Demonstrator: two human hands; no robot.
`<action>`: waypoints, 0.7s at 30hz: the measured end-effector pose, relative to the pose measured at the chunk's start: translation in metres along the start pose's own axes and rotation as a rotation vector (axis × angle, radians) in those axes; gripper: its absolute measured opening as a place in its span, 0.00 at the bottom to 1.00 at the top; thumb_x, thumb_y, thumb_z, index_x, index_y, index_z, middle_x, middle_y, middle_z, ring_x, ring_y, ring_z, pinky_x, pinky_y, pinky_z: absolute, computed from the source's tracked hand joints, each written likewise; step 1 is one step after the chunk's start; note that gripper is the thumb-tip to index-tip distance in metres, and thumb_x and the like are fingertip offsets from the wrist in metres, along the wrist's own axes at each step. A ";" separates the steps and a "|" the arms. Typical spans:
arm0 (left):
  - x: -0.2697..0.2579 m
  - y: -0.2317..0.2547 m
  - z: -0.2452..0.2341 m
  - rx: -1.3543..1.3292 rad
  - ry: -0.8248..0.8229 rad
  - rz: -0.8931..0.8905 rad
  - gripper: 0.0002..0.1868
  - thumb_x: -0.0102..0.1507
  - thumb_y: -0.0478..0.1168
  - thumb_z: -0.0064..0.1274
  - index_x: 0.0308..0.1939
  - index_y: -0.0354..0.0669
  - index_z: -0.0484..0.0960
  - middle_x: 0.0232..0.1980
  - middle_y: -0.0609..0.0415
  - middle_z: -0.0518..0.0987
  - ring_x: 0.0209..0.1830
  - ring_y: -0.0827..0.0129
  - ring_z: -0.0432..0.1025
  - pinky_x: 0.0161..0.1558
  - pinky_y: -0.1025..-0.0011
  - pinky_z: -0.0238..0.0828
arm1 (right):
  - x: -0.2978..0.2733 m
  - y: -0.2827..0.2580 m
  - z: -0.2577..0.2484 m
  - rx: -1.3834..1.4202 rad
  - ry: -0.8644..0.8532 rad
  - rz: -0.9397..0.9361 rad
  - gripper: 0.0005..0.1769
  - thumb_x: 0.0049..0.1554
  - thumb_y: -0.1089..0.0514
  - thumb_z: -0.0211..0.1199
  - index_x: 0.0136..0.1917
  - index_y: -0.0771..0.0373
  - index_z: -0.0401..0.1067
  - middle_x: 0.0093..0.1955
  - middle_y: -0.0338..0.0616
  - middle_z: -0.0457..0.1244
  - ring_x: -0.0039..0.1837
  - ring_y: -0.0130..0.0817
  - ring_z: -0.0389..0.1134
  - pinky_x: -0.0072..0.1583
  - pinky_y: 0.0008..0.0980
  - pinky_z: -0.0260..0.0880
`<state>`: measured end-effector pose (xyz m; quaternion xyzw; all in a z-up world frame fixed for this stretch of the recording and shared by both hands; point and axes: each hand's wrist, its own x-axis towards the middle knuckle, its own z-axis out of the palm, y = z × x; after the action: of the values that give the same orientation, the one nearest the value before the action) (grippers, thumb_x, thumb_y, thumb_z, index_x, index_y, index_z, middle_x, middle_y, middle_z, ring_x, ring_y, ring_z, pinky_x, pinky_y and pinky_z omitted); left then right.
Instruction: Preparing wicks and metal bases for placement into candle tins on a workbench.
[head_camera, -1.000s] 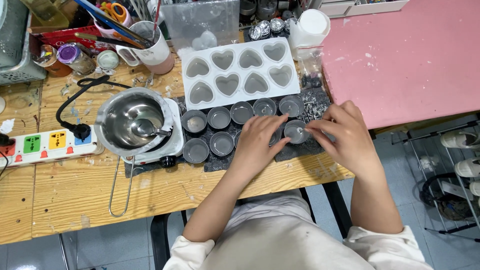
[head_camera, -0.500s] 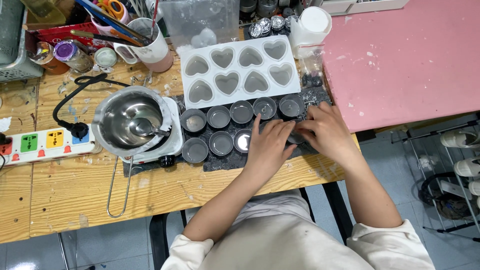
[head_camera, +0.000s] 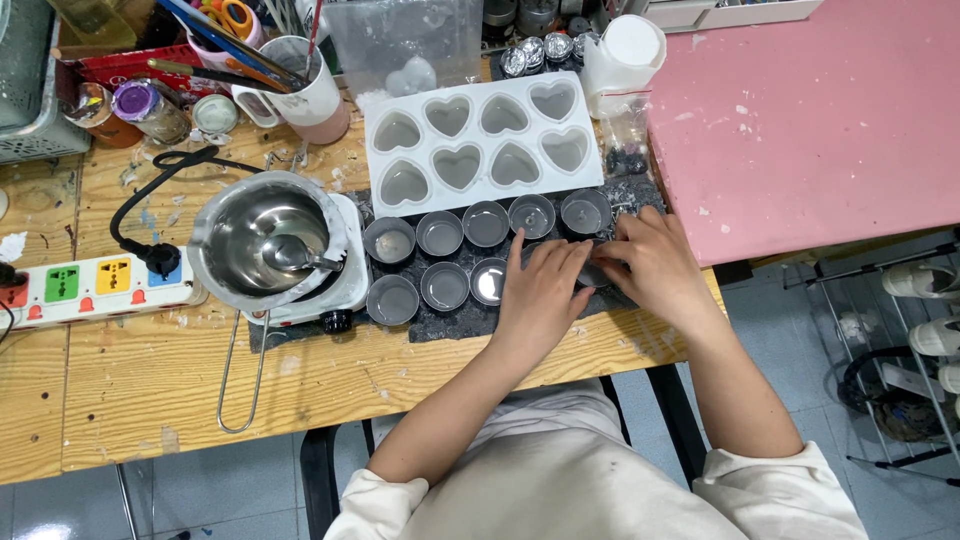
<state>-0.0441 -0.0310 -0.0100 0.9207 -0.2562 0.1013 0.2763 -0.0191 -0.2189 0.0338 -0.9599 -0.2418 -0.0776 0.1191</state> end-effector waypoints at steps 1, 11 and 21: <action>0.000 0.000 0.000 0.000 0.000 0.000 0.35 0.58 0.45 0.64 0.68 0.41 0.72 0.61 0.53 0.78 0.67 0.63 0.67 0.77 0.40 0.39 | 0.000 0.000 0.000 0.000 0.000 0.000 0.10 0.45 0.58 0.74 0.43 0.55 0.82 0.40 0.38 0.61 0.49 0.39 0.61 0.51 0.40 0.57; 0.000 0.001 -0.001 -0.002 0.002 0.000 0.35 0.58 0.45 0.64 0.68 0.41 0.72 0.61 0.53 0.77 0.67 0.63 0.68 0.77 0.41 0.39 | -0.003 0.001 -0.002 -0.004 -0.010 0.016 0.09 0.44 0.59 0.75 0.42 0.55 0.83 0.40 0.38 0.61 0.50 0.39 0.61 0.52 0.40 0.59; 0.005 0.006 -0.008 -0.032 0.026 -0.018 0.33 0.61 0.47 0.61 0.68 0.40 0.72 0.65 0.51 0.75 0.70 0.61 0.66 0.78 0.43 0.38 | -0.034 0.041 -0.036 0.103 0.285 0.171 0.10 0.56 0.60 0.73 0.52 0.58 0.82 0.41 0.40 0.62 0.50 0.40 0.60 0.56 0.40 0.61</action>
<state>-0.0435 -0.0330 0.0012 0.9171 -0.2460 0.1067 0.2950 -0.0316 -0.2790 0.0538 -0.9488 -0.1436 -0.1900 0.2074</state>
